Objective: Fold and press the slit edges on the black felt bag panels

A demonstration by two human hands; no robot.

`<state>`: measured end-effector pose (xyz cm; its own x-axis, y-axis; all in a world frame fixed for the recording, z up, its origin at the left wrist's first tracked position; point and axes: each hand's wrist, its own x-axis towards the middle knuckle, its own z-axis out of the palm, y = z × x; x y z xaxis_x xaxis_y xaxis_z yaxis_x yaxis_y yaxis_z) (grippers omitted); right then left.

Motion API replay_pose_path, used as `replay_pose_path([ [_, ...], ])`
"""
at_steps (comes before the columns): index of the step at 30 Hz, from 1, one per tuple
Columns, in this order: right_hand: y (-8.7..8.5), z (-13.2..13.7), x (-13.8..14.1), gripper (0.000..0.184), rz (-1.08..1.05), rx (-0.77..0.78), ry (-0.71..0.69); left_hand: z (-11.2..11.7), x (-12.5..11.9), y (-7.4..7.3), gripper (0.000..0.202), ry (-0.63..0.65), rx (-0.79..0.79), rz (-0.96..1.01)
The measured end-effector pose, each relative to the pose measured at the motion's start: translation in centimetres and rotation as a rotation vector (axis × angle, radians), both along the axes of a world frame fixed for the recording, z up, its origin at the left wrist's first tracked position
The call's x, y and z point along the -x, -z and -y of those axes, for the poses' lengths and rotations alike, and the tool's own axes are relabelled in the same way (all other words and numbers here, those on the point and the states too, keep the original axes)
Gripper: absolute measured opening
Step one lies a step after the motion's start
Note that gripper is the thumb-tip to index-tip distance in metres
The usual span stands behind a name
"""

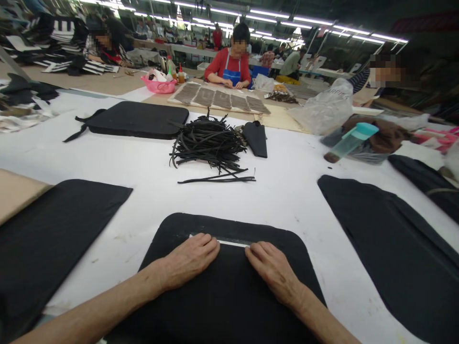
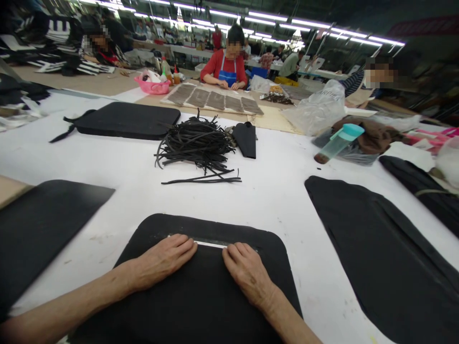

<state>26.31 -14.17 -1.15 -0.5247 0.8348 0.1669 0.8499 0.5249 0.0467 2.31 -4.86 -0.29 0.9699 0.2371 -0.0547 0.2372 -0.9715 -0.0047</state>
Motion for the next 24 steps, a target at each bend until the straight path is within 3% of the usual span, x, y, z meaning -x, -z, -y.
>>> replay_pose_path([
  [7, -0.2, 1.8, -2.8, 0.027, 0.079, 0.042, 0.064, 0.0, 0.4, 1.0, 0.039, -0.021, 0.011, 0.030],
  [13, -0.3, 3.2, -4.5, 0.027, 0.087, -0.054, 0.125, 0.0, 0.5, 0.9, 0.044, -0.012, -0.024, 0.019],
  [24, 0.3, 4.9, -4.7, 0.031, 0.013, -0.055, 0.362, -0.2, 0.9, 1.6, 0.040, 0.011, -0.092, 0.041],
])
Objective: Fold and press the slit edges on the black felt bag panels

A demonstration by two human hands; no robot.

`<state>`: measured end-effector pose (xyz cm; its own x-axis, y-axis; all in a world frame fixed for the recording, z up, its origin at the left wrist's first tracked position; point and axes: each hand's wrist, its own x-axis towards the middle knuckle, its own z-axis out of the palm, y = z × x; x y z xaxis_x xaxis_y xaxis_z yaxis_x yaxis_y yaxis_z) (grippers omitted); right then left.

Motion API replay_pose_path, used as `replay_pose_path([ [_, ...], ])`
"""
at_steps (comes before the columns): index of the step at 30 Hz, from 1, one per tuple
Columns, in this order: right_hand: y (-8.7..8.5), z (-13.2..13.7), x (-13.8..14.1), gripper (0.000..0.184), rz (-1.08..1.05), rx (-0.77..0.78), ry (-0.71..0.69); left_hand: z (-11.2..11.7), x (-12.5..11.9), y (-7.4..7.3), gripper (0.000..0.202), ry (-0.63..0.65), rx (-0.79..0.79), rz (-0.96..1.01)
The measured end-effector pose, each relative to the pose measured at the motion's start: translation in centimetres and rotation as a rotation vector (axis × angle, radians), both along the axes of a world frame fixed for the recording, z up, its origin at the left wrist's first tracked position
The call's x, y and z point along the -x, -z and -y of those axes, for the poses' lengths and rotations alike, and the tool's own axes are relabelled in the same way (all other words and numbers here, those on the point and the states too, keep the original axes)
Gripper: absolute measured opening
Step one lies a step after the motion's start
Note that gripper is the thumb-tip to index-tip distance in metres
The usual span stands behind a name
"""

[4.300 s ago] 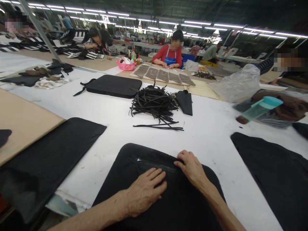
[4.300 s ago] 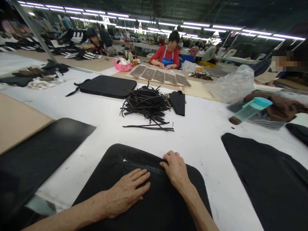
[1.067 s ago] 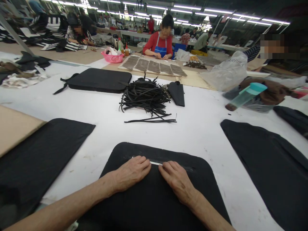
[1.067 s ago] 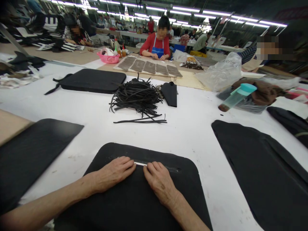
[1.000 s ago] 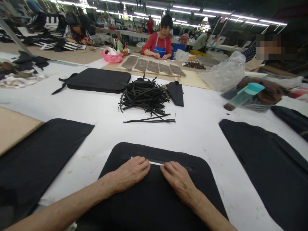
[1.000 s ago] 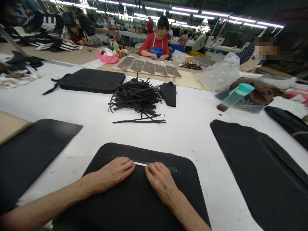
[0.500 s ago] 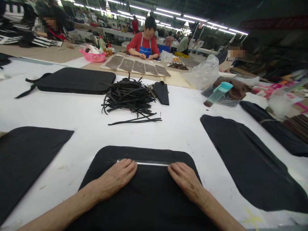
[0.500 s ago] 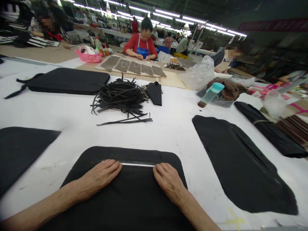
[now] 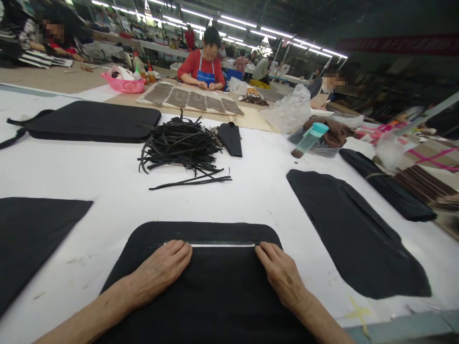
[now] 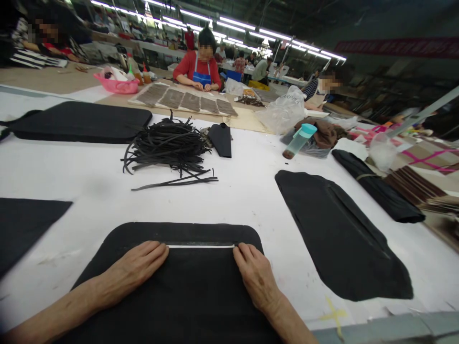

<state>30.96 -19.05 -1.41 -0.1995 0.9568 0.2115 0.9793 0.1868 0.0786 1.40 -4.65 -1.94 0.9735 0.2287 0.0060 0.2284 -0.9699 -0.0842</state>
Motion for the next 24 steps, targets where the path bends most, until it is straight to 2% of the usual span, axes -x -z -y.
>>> replay_pose_path([
  [4, 0.3, 0.1, -0.2, 0.038, 0.020, 0.043, -0.039, 0.0, 0.2, -0.4, 0.035, -0.006, 0.021, 0.028],
  [10, 1.7, 0.3, -1.4, 0.044, 0.025, 0.001, -0.067, -0.6, 1.4, -1.7, 0.026, 0.038, 0.007, 0.006],
  [17, 1.8, 0.4, -1.1, 0.044, 0.077, -0.050, -0.067, -1.3, 3.4, -1.7, 0.020, 0.089, -0.046, 0.114],
  [21, 1.9, 0.4, -1.4, 0.044, 0.125, -0.105, -0.096, -1.6, 4.6, -1.9, 0.018, 0.044, -0.038, 0.114],
  [24, 2.1, 0.3, -1.8, 0.044, 0.158, -0.145, -0.131, -1.8, 5.5, -2.0, 0.019, -0.009, 0.034, 0.114],
])
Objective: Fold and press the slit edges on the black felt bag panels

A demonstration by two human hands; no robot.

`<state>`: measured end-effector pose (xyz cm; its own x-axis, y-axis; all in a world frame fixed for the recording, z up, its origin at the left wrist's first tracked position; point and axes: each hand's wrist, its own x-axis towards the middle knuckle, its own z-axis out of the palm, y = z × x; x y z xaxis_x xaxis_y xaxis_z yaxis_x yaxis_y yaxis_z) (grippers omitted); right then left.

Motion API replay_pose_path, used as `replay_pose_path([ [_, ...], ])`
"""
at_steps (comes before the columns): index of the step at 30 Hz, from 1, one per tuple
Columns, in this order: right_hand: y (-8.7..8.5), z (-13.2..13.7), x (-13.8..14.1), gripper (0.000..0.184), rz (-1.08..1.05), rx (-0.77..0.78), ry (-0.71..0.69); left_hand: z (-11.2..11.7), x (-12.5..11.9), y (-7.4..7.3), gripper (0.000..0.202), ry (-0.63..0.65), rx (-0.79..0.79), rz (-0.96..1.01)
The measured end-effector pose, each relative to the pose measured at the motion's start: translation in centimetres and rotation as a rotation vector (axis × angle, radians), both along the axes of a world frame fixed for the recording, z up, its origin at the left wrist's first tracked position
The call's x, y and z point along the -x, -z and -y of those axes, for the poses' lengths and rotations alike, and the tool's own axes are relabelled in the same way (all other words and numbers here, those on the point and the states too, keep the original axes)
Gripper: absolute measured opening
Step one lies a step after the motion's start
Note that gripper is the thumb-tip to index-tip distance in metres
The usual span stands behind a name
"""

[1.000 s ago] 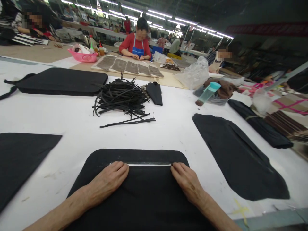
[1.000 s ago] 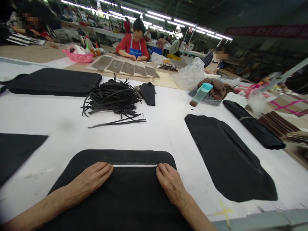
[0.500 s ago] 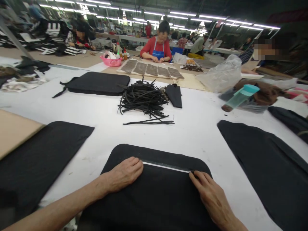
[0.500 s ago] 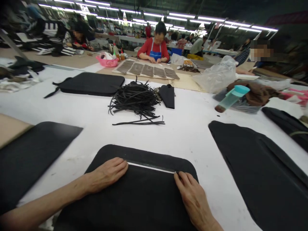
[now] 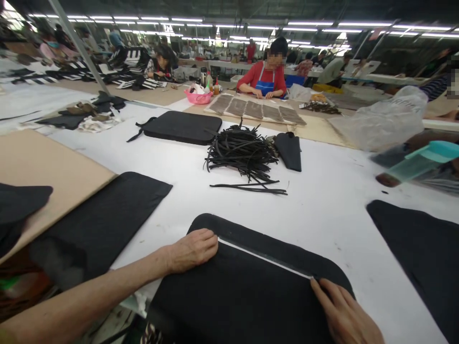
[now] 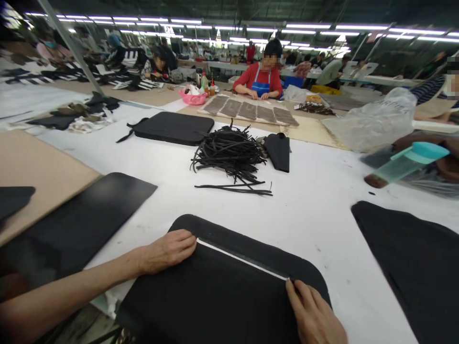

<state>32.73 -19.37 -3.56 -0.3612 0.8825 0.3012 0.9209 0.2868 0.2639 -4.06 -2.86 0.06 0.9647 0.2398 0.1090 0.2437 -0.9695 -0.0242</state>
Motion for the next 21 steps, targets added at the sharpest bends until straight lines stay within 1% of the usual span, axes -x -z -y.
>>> replay_pose_path([
  [2, 0.1, 0.0, -0.2, 0.043, 0.012, -0.008, -0.005, 0.0, 0.5, 0.1, 0.020, -0.058, 0.085, 0.031],
  [4, 0.1, 0.0, -0.2, 0.039, 0.001, -0.012, 0.013, 0.1, 0.9, 0.4, 0.022, -0.156, 0.181, 0.098],
  [6, 0.1, 0.0, -0.1, 0.033, -0.026, -0.017, 0.065, 0.3, 1.1, 0.8, 0.026, -0.257, 0.262, 0.172],
  [8, 0.1, 0.0, 0.2, 0.030, -0.046, -0.022, 0.136, 0.6, 1.1, 0.8, 0.030, -0.322, 0.311, 0.193],
  [10, 0.1, 0.1, 0.5, 0.030, -0.045, -0.004, 0.183, 0.9, 0.8, 0.6, 0.033, -0.324, 0.321, 0.142],
  [11, 0.2, 0.1, 0.7, 0.031, -0.045, 0.008, 0.182, 1.0, 0.7, 0.5, 0.034, -0.311, 0.316, 0.105],
  [14, 0.8, 0.3, 1.1, 0.034, -0.052, 0.057, 0.130, 1.1, 0.4, 0.2, 0.036, -0.293, 0.301, 0.036],
  [17, 1.3, 0.6, 1.2, 0.037, -0.063, 0.082, 0.119, 0.9, 0.3, 0.4, 0.034, -0.336, 0.321, 0.055],
  [19, 1.2, 0.7, 1.3, 0.037, -0.065, 0.098, 0.148, 0.8, 0.4, 0.7, 0.033, -0.355, 0.352, 0.075],
  [21, 0.8, 0.7, 1.5, 0.033, -0.069, 0.113, 0.200, 0.8, 0.5, 0.8, 0.032, -0.383, 0.400, 0.113],
])
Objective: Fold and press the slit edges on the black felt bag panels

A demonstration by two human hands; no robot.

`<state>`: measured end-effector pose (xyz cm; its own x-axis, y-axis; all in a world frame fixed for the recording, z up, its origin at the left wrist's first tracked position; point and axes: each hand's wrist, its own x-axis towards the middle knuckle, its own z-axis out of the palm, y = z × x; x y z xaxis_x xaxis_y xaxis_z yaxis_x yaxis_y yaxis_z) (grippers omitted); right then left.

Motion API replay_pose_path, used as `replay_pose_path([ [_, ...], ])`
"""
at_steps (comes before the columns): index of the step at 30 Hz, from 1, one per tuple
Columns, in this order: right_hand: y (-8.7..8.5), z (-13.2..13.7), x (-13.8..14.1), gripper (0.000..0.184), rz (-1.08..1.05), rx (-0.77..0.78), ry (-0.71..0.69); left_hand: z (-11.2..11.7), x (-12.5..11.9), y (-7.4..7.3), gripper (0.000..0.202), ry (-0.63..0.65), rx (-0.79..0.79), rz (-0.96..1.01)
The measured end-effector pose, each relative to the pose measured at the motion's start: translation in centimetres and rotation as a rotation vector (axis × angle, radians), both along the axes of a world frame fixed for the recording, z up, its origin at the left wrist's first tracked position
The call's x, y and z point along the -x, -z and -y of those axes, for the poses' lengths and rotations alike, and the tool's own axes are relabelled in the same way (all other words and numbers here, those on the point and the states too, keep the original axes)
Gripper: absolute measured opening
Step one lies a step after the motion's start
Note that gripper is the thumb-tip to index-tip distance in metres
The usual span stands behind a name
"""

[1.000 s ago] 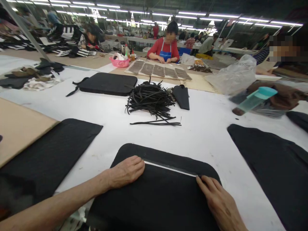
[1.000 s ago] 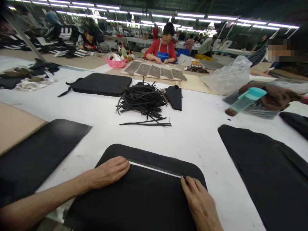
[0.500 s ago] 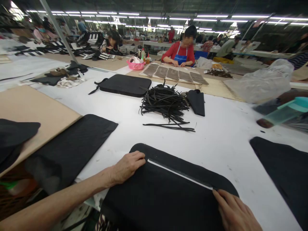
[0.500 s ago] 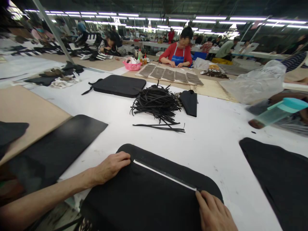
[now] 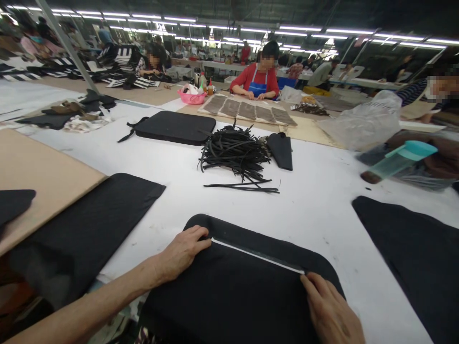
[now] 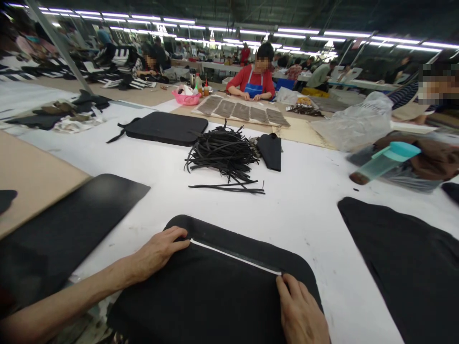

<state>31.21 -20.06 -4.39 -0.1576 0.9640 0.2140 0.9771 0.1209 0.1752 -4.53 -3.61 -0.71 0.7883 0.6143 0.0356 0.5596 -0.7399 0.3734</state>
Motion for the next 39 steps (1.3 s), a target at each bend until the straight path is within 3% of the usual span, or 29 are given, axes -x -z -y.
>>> replay_pose_path([
  [6, -3.3, -2.0, 4.0, 0.018, -0.100, -0.015, 0.126, 0.0, -0.7, -0.9, 0.027, -0.227, 0.116, 0.238],
  [11, -5.3, -6.6, 10.5, 0.016, -0.314, 0.023, -0.070, -0.3, -2.7, -0.8, 0.028, -0.123, 0.049, 0.171],
  [16, -4.7, -10.8, 14.0, 0.012, -0.300, 0.103, -0.192, -0.7, -3.4, -0.1, 0.026, -0.085, -0.044, 0.055],
  [21, -3.2, -12.0, 14.6, 0.014, -0.184, 0.071, -0.295, -0.9, -3.1, 0.5, 0.025, -0.114, -0.010, 0.098],
  [26, -2.9, -12.2, 14.9, 0.016, -0.102, 0.034, -0.370, -1.0, -3.2, 0.7, 0.020, -0.090, -0.014, 0.074],
  [30, -3.5, -13.0, 14.5, 0.014, -0.170, 0.140, -0.305, -1.1, -3.3, 0.7, 0.009, -0.060, -0.068, 0.040],
  [34, -4.3, -13.7, 13.8, 0.014, -0.303, 0.265, -0.266, -1.2, -3.3, 1.4, 0.015, -0.048, -0.124, 0.056],
  [39, -4.1, -13.3, 13.6, 0.010, -0.381, 0.196, -0.231, -1.4, -3.2, 2.0, 0.021, -0.087, -0.123, 0.131],
])
